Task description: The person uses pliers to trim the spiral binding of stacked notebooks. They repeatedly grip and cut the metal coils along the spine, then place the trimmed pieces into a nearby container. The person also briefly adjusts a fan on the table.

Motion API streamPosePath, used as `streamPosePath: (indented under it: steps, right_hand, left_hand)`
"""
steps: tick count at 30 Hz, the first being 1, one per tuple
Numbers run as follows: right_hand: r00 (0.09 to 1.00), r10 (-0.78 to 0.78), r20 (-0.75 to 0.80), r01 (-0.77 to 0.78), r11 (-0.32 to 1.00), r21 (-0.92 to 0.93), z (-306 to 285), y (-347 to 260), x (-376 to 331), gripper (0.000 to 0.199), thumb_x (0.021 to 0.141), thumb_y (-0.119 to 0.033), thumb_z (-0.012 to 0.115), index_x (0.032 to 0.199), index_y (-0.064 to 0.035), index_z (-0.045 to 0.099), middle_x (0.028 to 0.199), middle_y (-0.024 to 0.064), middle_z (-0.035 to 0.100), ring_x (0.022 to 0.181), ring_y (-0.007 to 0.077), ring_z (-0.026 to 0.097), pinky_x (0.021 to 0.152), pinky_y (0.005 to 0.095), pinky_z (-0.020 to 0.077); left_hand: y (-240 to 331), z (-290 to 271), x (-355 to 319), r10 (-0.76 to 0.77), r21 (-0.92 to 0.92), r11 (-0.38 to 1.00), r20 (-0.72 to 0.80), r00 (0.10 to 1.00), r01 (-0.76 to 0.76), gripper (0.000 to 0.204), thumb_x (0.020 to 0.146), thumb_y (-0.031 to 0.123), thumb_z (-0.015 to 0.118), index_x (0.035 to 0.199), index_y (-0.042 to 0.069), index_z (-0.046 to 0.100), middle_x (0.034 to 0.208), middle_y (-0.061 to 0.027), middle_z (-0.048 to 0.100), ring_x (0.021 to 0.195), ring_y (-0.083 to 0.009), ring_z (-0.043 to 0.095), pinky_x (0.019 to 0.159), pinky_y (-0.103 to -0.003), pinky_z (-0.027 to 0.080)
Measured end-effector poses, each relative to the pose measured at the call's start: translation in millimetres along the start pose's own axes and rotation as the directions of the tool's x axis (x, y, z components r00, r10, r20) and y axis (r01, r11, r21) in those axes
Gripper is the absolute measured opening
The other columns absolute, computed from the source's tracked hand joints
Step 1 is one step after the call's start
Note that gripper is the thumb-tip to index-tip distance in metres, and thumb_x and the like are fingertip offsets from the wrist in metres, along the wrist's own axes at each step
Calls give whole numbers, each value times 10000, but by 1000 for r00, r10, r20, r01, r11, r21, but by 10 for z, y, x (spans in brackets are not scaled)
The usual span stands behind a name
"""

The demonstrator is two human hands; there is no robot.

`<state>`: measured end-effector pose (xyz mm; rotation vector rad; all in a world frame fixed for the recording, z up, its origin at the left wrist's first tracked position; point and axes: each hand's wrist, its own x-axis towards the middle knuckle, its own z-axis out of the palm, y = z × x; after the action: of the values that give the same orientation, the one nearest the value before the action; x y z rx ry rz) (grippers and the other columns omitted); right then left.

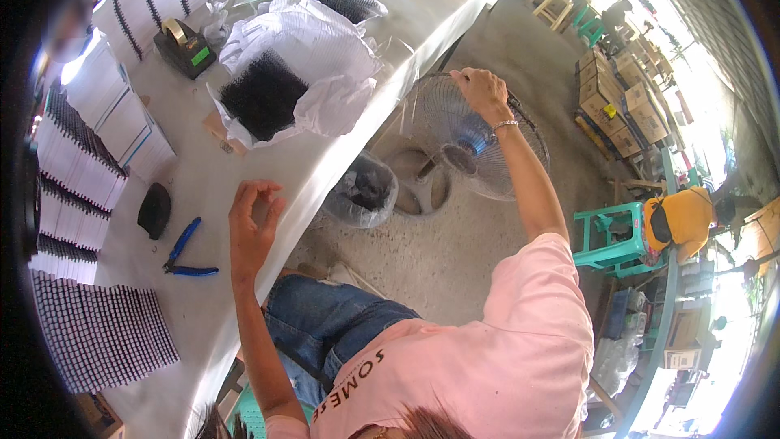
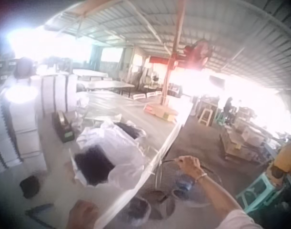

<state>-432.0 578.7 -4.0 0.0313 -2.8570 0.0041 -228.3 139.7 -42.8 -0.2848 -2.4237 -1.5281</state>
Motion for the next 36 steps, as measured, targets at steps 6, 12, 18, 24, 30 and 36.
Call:
streamPosePath:
  steps: [6, 12, 18, 24, 30, 36]
  right_hand:
    - [999, -31, -3, 31, 999, -8, -87, -28, -118, 440, 1000, -494, 531, 1054, -130, 772, 978, 135, 751, 914, 335, 719, 805, 448, 568]
    - [991, -134, -28, 134, 991, -19, -105, 160, -200, 421, 1002, -479, 531, 1065, -135, 765, 1001, 108, 754, 928, 328, 717, 811, 436, 572]
    - [980, -194, -46, 195, 981, 5, -121, 227, -300, 428, 997, -493, 534, 1066, -138, 762, 1017, 95, 752, 946, 318, 713, 809, 428, 575]
    - [989, -146, 12, 146, 989, -20, -95, 152, -248, 412, 999, -472, 545, 1074, -128, 757, 1028, 90, 751, 955, 313, 711, 829, 427, 564]
    - [975, -205, -91, 201, 978, -50, 8, 213, -222, 415, 1003, -473, 535, 1057, -129, 761, 946, 131, 747, 865, 336, 725, 760, 442, 594]
    - [980, -192, -45, 188, 978, -86, -10, 165, -223, 420, 1011, -461, 523, 1052, -110, 749, 953, 140, 745, 872, 344, 723, 759, 443, 592]
  left_hand:
    - [-1, -16, -14, -7, 39, 999, 12, 1000, 6, 161, 950, 161, 679, 1088, 84, 650, 1044, -70, 620, 951, -204, 598, 896, -343, 510]
    - [13, 15, -1, 12, 26, 1000, -2, 1000, -11, 162, 925, 93, 689, 1075, 47, 647, 1041, -92, 616, 923, -234, 597, 872, -351, 524]
    - [-19, 13, -10, 4, 34, 999, -4, 1000, -4, 163, 926, 91, 689, 1077, 47, 647, 1049, -91, 619, 916, -229, 596, 867, -349, 523]
    - [-1, 21, -9, -11, 31, 999, -11, 1000, 11, 161, 921, 72, 684, 1074, 41, 649, 1053, -88, 619, 918, -224, 595, 871, -343, 521]
    - [20, 6, -5, -29, 34, 999, 2, 1000, 29, 136, 949, 114, 660, 1077, 69, 657, 1064, -68, 630, 953, -200, 604, 889, -329, 506]
    - [50, -14, -1, -34, 38, 999, -4, 999, 35, 141, 938, 80, 657, 1077, 55, 653, 1039, -74, 625, 939, -200, 604, 890, -319, 498]
